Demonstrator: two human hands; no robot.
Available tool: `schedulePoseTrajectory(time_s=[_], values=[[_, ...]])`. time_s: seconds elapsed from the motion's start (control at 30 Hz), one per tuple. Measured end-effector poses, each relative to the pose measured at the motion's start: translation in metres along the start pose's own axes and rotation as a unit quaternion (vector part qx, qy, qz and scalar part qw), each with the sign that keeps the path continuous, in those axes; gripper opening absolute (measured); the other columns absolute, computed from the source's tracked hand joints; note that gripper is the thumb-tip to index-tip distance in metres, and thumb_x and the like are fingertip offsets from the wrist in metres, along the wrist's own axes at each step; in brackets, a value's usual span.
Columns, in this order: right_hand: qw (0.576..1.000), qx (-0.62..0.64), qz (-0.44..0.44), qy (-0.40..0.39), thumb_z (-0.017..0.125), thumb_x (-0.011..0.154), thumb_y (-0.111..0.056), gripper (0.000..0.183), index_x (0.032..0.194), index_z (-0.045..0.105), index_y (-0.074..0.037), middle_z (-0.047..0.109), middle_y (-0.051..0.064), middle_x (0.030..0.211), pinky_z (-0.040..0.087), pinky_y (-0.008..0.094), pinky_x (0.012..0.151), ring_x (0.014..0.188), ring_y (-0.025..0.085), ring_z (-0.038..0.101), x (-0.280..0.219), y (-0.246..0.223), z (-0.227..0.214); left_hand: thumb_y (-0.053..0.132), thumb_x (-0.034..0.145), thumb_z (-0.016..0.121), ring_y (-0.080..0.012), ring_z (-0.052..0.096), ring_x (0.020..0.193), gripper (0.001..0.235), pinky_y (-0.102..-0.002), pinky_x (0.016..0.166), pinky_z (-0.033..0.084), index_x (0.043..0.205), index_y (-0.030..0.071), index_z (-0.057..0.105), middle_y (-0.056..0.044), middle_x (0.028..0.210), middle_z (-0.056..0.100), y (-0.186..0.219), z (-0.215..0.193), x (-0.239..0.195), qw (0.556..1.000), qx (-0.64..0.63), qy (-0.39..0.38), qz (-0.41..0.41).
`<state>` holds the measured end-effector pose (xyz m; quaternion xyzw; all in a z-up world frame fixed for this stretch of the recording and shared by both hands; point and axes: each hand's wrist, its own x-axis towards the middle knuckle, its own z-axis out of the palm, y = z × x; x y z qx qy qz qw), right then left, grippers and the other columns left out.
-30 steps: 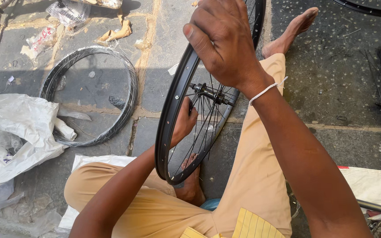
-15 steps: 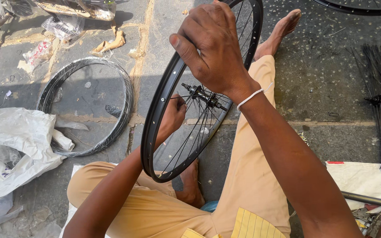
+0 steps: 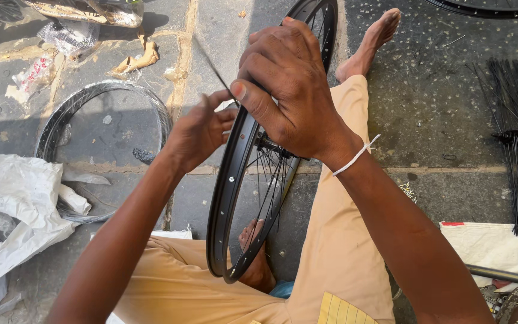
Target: The person sits on the ground and laces a bicycle wheel by hand. They insert spokes into the rim and hub, threading them through the holes and twisting the ends to secure them in place.
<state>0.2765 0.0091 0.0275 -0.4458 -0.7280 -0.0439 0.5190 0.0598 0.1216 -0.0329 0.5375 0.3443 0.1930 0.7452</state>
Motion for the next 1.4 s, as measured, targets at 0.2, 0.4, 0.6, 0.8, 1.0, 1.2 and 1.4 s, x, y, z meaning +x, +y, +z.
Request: schedulePoseTrajectory(time_s=[0.2,0.4,0.6,0.8,1.0,1.2,1.4], values=[[0.999,0.025,0.007,-0.022,0.053,0.113,-0.034,0.031,0.100,0.067,-0.010,0.064,0.006,0.108,0.024,0.047,0.123,0.129,0.027,0.058,0.005,-0.005,-0.005,0.029,0.104,0.065,-0.0153,0.058,0.097,0.032,-0.032,0.082,0.053,0.118,0.002,0.057,-0.006,0.109,0.059,-0.058,0.034,0.097,0.969,0.078,0.029,0.233],[0.993,-0.099,0.010,0.065,0.037,0.115,-0.040,0.043,0.127,0.057,-0.004,0.054,0.018,0.135,0.027,0.052,0.121,0.135,0.032,0.048,-0.024,0.032,0.012,0.035,0.099,0.068,-0.0225,0.067,0.098,0.038,-0.033,0.083,0.052,0.112,-0.001,0.067,-0.016,0.106,0.071,-0.031,0.026,0.061,0.817,0.462,0.217,0.267],[0.876,-0.029,0.427,0.223,0.062,0.105,-0.022,0.038,0.133,0.052,0.001,0.058,0.016,0.130,0.046,0.041,0.104,0.124,0.027,0.058,-0.152,0.020,0.077,0.066,0.098,0.060,-0.0167,0.069,0.093,0.069,-0.031,0.084,0.055,0.124,0.002,0.060,-0.012,0.098,0.071,0.004,0.072,-0.095,0.943,0.133,0.050,0.302],[0.735,0.201,0.635,0.126,0.063,0.095,-0.012,0.059,0.150,0.042,-0.007,0.066,0.018,0.097,0.056,0.032,0.082,0.088,0.024,0.069,-0.239,-0.017,0.108,0.020,0.088,0.083,-0.0125,0.054,0.064,0.043,-0.027,0.059,0.045,0.124,0.002,0.068,-0.009,0.073,0.063,-0.039,0.128,-0.101,0.955,0.265,0.110,0.075],[0.780,0.424,0.446,0.113,0.057,0.104,-0.018,0.039,0.137,0.055,0.002,0.065,0.006,0.122,0.052,0.028,0.098,0.112,0.014,0.063,-0.188,-0.069,0.042,0.016,0.092,0.080,-0.0046,0.056,0.083,0.061,-0.022,0.072,0.050,0.140,0.000,0.046,0.001,0.098,0.063,-0.043,0.118,-0.105,0.976,0.070,0.006,0.205],[0.913,-0.074,0.395,-0.062,0.059,0.103,-0.029,0.029,0.115,0.068,-0.004,0.071,0.011,0.115,0.056,0.040,0.092,0.108,0.028,0.069,-0.151,-0.048,0.064,0.009,0.091,0.080,-0.0033,0.051,0.078,0.059,-0.020,0.068,0.046,0.139,0.000,0.048,0.002,0.091,0.055,-0.062,0.110,-0.111,0.961,0.102,0.074,0.247],[0.853,-0.296,0.184,-0.390,0.059,0.098,-0.036,0.031,0.095,0.070,-0.007,0.072,0.011,0.097,0.053,0.052,0.072,0.094,0.036,0.068,-0.135,0.019,0.105,0.008,0.093,0.079,-0.0022,0.050,0.072,0.054,-0.020,0.062,0.045,0.138,0.001,0.050,0.004,0.085,0.056,-0.066,0.091,-0.124,0.950,0.121,0.125,0.260]])
